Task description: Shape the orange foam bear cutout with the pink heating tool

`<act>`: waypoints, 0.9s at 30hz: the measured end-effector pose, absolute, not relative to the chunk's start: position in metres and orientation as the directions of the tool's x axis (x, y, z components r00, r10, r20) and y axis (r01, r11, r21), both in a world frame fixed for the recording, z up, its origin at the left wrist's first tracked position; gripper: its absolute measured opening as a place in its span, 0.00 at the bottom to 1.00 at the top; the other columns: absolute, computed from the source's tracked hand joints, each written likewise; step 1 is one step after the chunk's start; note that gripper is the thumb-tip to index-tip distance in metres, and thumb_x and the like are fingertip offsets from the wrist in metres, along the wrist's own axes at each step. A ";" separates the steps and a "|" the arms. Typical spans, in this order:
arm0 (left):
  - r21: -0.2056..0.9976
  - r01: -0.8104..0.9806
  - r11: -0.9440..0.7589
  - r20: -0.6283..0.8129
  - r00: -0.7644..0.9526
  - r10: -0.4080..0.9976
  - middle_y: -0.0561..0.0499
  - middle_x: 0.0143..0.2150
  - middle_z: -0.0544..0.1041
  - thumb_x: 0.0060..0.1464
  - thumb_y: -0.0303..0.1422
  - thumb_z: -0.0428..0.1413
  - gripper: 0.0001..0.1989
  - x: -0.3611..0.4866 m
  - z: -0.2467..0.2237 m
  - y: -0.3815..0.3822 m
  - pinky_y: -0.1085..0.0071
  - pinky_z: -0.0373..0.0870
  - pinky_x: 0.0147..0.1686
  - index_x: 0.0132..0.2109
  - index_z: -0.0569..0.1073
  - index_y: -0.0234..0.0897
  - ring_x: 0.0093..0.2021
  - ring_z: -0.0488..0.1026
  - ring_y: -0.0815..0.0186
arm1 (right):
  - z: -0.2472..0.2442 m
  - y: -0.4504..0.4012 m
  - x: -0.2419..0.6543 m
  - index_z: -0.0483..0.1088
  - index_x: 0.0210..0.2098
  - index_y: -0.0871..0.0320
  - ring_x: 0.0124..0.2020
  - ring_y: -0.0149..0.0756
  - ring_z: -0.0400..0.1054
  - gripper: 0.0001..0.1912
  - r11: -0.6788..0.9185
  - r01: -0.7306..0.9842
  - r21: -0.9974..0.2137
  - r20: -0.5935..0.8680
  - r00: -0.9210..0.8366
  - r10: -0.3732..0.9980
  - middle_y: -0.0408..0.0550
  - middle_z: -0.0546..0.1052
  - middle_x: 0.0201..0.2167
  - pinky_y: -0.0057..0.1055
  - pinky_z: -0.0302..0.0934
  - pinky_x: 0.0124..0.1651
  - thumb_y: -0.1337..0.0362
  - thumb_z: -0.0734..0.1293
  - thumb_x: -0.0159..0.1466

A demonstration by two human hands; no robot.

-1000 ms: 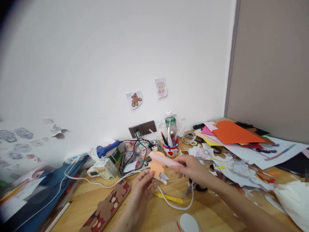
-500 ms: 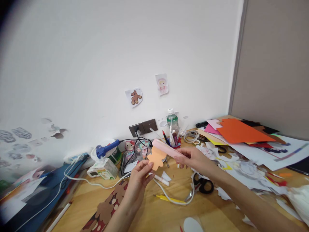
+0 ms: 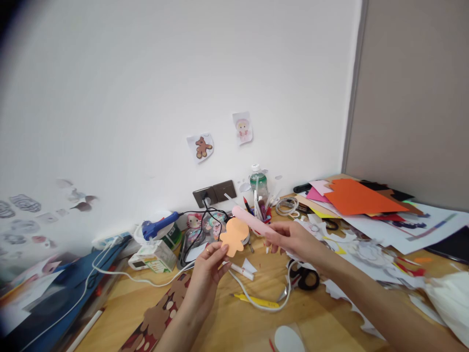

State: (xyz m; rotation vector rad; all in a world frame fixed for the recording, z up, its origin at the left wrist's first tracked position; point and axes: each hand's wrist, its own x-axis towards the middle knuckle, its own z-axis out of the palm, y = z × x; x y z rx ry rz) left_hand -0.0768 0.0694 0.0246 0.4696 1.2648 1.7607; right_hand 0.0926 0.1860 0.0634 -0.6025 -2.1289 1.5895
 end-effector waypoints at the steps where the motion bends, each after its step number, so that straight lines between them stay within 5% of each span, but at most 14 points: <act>1: 0.894 -0.439 -0.087 -0.177 -0.526 0.832 0.56 0.22 0.66 0.36 0.33 0.60 0.10 -0.076 0.025 0.069 0.79 0.62 0.26 0.27 0.69 0.34 0.23 0.62 0.76 | 0.062 0.186 0.092 0.66 0.30 0.61 0.26 0.31 0.63 0.15 0.262 0.105 -0.959 0.061 -0.829 0.556 0.46 0.70 0.25 0.25 0.55 0.27 0.54 0.59 0.56; 11: 0.882 -0.465 -0.077 -0.184 -0.489 0.853 0.56 0.20 0.66 0.37 0.32 0.59 0.08 -0.069 0.030 0.066 0.78 0.64 0.26 0.27 0.69 0.33 0.21 0.63 0.76 | 0.052 0.187 0.089 0.66 0.29 0.61 0.24 0.31 0.63 0.15 0.349 0.148 -0.925 0.067 -0.842 0.535 0.45 0.69 0.21 0.25 0.55 0.25 0.54 0.59 0.56; 22: 0.825 -0.564 0.032 -0.348 -0.464 0.814 0.56 0.20 0.65 0.38 0.29 0.58 0.09 -0.057 0.000 0.049 0.80 0.59 0.22 0.29 0.65 0.33 0.20 0.60 0.77 | 0.030 0.190 0.105 0.68 0.36 0.60 0.25 0.33 0.63 0.20 0.206 0.158 -0.966 0.027 -0.729 0.684 0.45 0.70 0.23 0.25 0.56 0.24 0.51 0.61 0.52; 27: 0.837 -0.541 0.083 -0.354 -0.419 0.836 0.54 0.21 0.67 0.37 0.27 0.58 0.09 -0.037 -0.014 0.038 0.81 0.57 0.21 0.29 0.65 0.31 0.20 0.61 0.77 | 0.001 0.189 0.116 0.65 0.44 0.61 0.35 0.44 0.65 0.26 0.239 0.180 -0.954 0.042 -0.710 0.703 0.51 0.72 0.35 0.33 0.61 0.33 0.52 0.64 0.49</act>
